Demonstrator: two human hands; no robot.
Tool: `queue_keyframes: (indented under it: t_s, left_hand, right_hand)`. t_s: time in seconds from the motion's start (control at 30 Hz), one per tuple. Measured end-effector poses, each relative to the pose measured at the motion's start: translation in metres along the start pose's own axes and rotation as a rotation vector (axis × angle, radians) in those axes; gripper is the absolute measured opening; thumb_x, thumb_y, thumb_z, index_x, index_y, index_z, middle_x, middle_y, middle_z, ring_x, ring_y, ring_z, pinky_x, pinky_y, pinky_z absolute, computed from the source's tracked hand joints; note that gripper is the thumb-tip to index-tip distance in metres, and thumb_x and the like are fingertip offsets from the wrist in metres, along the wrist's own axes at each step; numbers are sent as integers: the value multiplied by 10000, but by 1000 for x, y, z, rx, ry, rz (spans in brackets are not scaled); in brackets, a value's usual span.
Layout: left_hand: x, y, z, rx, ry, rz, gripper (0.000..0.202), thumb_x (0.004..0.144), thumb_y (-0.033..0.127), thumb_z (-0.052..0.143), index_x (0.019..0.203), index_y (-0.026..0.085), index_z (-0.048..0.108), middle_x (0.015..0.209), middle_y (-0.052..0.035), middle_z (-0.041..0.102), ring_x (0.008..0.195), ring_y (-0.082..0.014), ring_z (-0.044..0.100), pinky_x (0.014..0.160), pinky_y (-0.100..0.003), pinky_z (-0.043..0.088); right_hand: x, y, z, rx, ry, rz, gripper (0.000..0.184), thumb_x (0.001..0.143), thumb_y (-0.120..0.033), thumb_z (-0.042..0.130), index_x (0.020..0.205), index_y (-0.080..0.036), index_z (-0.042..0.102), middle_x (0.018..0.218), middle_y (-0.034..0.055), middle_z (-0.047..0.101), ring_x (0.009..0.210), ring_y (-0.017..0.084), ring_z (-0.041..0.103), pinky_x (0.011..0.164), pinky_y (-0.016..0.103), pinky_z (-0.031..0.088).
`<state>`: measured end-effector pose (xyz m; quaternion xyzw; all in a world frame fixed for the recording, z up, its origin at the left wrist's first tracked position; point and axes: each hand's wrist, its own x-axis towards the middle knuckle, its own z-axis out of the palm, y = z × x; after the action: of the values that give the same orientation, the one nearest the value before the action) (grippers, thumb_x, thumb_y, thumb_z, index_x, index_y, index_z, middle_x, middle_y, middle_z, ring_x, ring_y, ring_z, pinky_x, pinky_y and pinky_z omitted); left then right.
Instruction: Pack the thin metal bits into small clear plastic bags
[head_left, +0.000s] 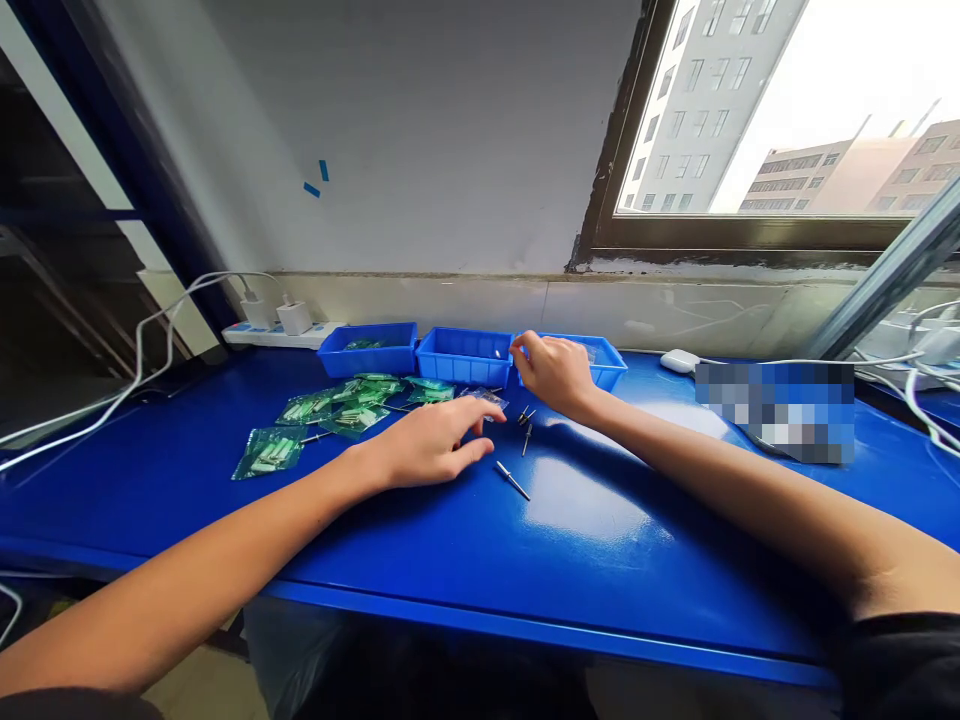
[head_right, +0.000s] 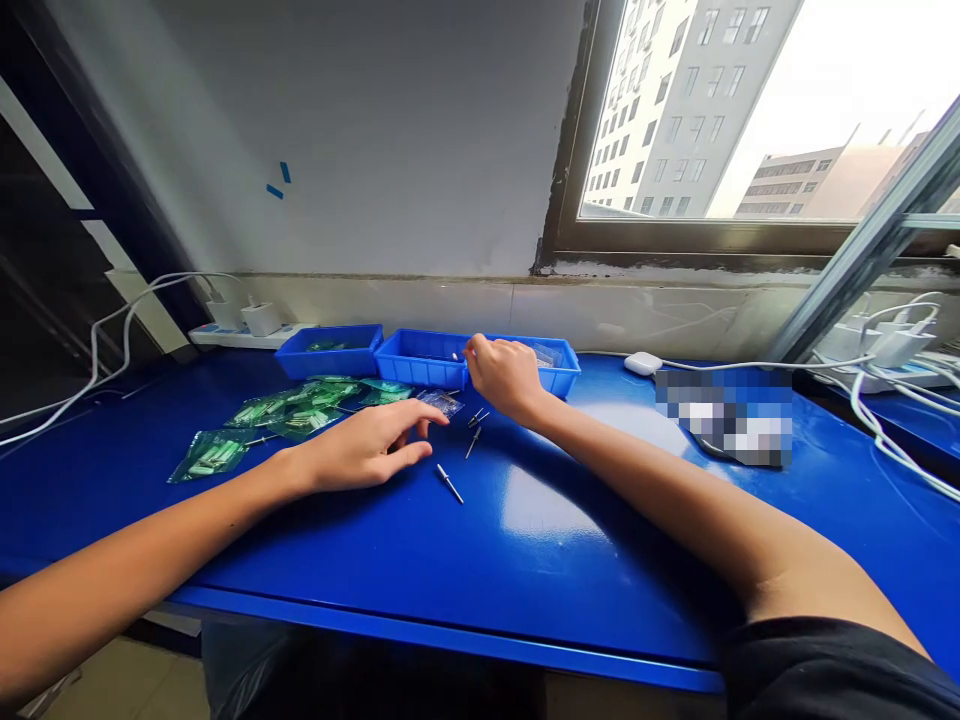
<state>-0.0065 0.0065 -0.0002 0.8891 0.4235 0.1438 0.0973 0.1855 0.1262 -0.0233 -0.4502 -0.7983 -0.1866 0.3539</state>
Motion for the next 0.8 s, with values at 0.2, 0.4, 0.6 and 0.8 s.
queue_keyframes:
  t_s: [0.2, 0.4, 0.6, 0.8]
  left_hand:
    - [-3, 8, 2, 61, -138, 221, 183, 885, 237, 489, 1034, 204, 589, 986, -41, 582, 812, -142, 571, 710, -233, 432]
    - [0, 9, 2, 96, -213, 104, 98, 869, 177, 449, 838, 168, 542, 808, -22, 613, 685, -142, 563, 611, -240, 394]
    - [0, 9, 3, 234, -215, -16, 178, 914, 256, 358, 926, 166, 511, 726, -44, 608, 611, -196, 577, 557, -293, 366]
    - [1, 1, -2, 168, -157, -45, 205, 919, 319, 381, 970, 167, 507, 858, -62, 632, 727, -205, 602, 637, -296, 404]
  right_hand:
    - [-15, -16, 0, 114, 93, -178, 325, 924, -342, 379, 980, -138, 626, 664, 38, 625, 619, 142, 543, 641, 271, 311]
    - [-34, -37, -6, 313, 64, -420, 284, 924, -324, 396, 861, -162, 620, 692, 24, 645, 608, 117, 552, 633, 256, 332]
    - [-33, -33, -8, 497, -146, -367, 329, 957, -302, 294, 905, -151, 582, 801, 55, 653, 705, 124, 581, 649, 230, 374]
    - [-30, -32, -14, 489, -292, -436, 388, 967, -319, 248, 788, -165, 555, 746, 45, 612, 667, 126, 535, 662, 244, 356]
